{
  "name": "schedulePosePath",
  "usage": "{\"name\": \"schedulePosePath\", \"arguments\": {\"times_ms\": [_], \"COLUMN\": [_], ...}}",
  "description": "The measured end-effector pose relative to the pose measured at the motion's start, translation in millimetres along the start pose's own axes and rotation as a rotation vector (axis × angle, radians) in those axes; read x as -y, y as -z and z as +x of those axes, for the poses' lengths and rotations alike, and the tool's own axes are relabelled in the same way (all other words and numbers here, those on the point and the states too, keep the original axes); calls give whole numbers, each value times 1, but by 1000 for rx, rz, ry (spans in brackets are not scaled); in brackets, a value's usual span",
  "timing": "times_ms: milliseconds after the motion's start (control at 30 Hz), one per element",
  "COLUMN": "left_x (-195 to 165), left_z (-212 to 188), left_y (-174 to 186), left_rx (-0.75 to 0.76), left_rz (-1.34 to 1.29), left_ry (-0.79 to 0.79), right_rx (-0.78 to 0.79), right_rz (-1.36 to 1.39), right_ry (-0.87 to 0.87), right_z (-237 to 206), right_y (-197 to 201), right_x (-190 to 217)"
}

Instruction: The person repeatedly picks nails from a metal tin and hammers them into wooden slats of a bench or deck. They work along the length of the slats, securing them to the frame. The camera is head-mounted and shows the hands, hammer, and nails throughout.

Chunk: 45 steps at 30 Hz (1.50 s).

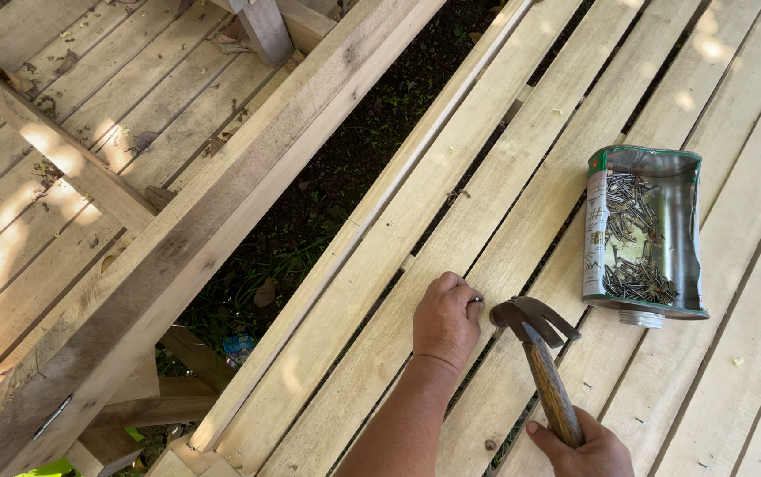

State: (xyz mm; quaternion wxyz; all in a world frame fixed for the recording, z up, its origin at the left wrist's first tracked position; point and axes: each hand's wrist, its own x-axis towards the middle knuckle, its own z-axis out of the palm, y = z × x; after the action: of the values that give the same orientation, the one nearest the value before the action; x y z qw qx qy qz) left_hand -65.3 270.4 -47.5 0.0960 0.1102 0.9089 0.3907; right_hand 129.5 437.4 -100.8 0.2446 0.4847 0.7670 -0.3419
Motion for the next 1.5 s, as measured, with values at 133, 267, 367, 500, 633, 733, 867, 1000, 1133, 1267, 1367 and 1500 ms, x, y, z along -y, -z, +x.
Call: {"name": "schedulePosePath", "arguments": {"times_ms": [133,267,367,500,633,733,867,1000,1133,1267,1367,1500], "left_x": [-3,-7,-8,-6,-5,-5,-7,-10,-10,-9,-8,-6], "left_z": [-3,-2,1,4,4,5,6,5,2,-3,-12,-25], "left_y": [1,0,1,2,1,-1,-2,-2,-1,-2,-1,-2], "left_rx": [9,54,86,109,183,127,158,194,103,108,75,-9], "left_rz": [44,148,174,226,220,216,218,217,227,201,157,83], "left_ry": [-21,-67,-61,-96,-14,-59,-44,10,-69,-46,-45,-63], "right_rx": [-7,-28,-75,-130,-56,-77,-80,36,4,-11,-51,-70], "right_rz": [8,-4,85,214,-48,-31,-27,-126,-90,-48,-13,-33], "right_ry": [27,39,126,258,126,128,144,5,67,74,85,127], "right_z": [2,-2,-12,-25,-29,-33,-39,-44,-52,-55,-50,-40], "right_y": [1,4,7,11,20,23,28,37,42,42,41,41], "right_x": [1,4,9,24,40,46,51,63,69,65,60,56]}}
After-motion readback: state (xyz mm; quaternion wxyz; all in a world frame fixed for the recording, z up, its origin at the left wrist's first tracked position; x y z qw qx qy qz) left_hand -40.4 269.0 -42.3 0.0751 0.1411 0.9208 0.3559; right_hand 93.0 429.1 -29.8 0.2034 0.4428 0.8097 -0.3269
